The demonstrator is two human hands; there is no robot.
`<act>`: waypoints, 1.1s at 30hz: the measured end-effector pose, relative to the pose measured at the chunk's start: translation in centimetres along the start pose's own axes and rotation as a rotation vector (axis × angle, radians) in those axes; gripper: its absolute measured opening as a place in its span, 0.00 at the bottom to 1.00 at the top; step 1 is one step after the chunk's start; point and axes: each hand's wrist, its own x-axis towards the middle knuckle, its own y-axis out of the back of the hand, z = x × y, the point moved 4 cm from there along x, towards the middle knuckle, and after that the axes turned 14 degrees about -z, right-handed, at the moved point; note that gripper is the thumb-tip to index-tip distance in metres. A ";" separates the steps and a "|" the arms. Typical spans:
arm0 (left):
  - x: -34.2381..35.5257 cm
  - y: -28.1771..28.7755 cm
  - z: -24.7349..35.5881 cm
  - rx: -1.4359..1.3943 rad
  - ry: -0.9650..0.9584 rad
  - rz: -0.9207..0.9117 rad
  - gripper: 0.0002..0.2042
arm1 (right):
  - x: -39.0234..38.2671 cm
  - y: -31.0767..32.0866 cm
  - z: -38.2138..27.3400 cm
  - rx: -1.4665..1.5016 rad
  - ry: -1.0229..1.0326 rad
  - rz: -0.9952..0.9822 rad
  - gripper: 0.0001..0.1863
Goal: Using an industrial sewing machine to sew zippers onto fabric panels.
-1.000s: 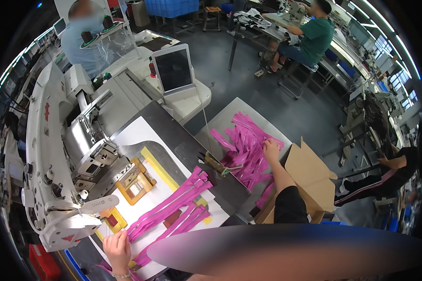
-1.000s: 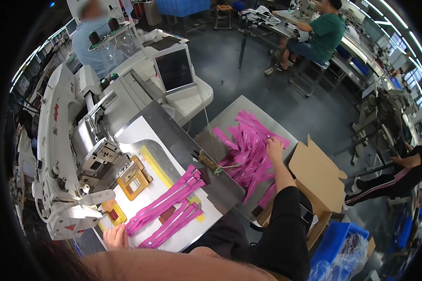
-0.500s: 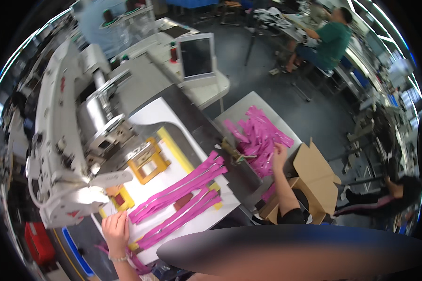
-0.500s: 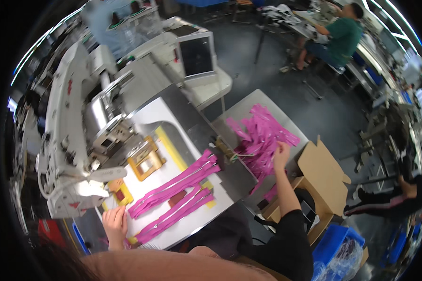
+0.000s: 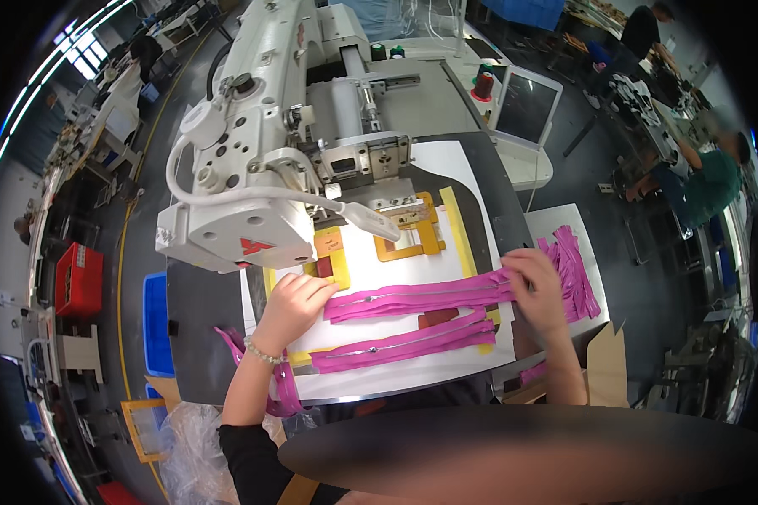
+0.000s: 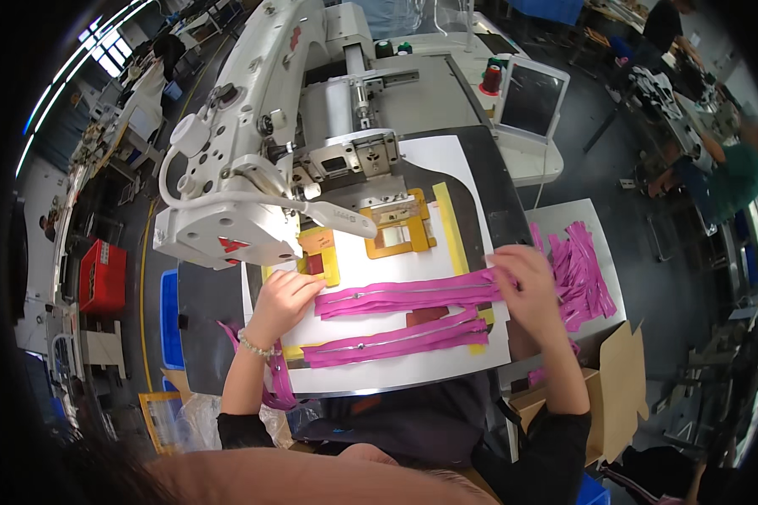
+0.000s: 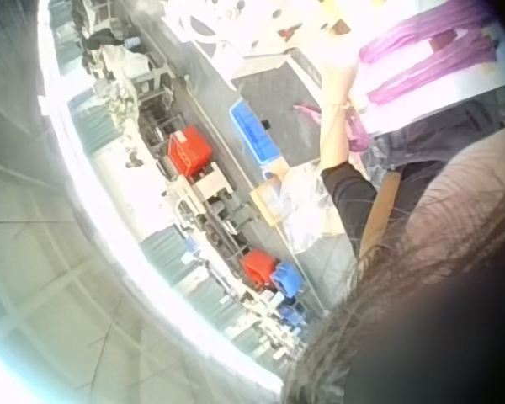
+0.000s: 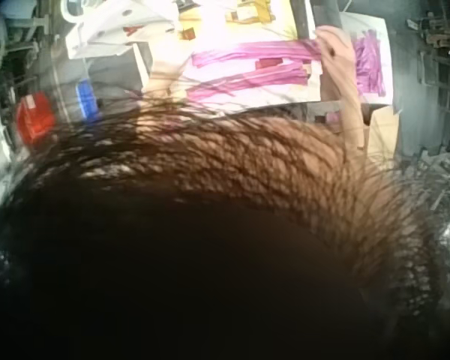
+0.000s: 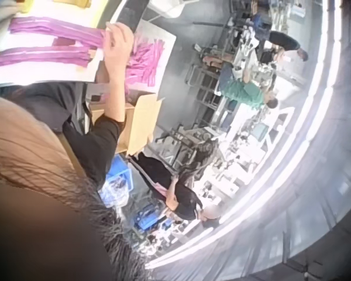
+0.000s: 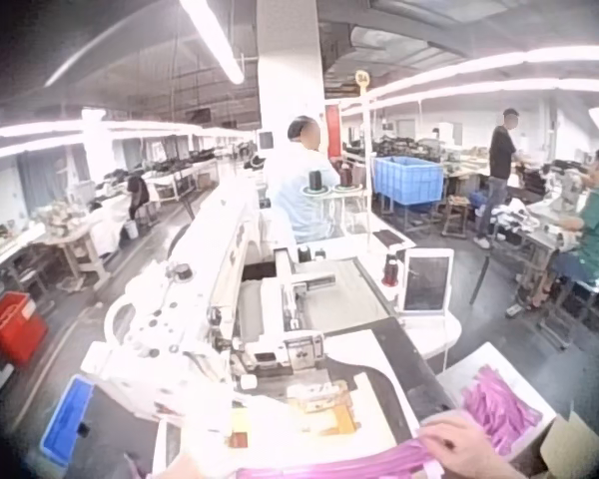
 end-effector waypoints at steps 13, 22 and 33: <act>-0.4 -1.5 -0.3 -0.371 -0.060 -0.105 0.11 | 7.3 -14.2 -7.6 -0.063 0.444 -0.637 0.16; -0.4 -1.7 -0.1 -0.350 -0.027 0.069 0.08 | 8.4 -14.0 -8.9 -0.035 0.417 -0.542 0.18; -1.0 -0.7 -1.0 -0.440 0.250 0.166 0.06 | 12.0 -16.4 -3.9 0.763 -0.069 -1.069 0.13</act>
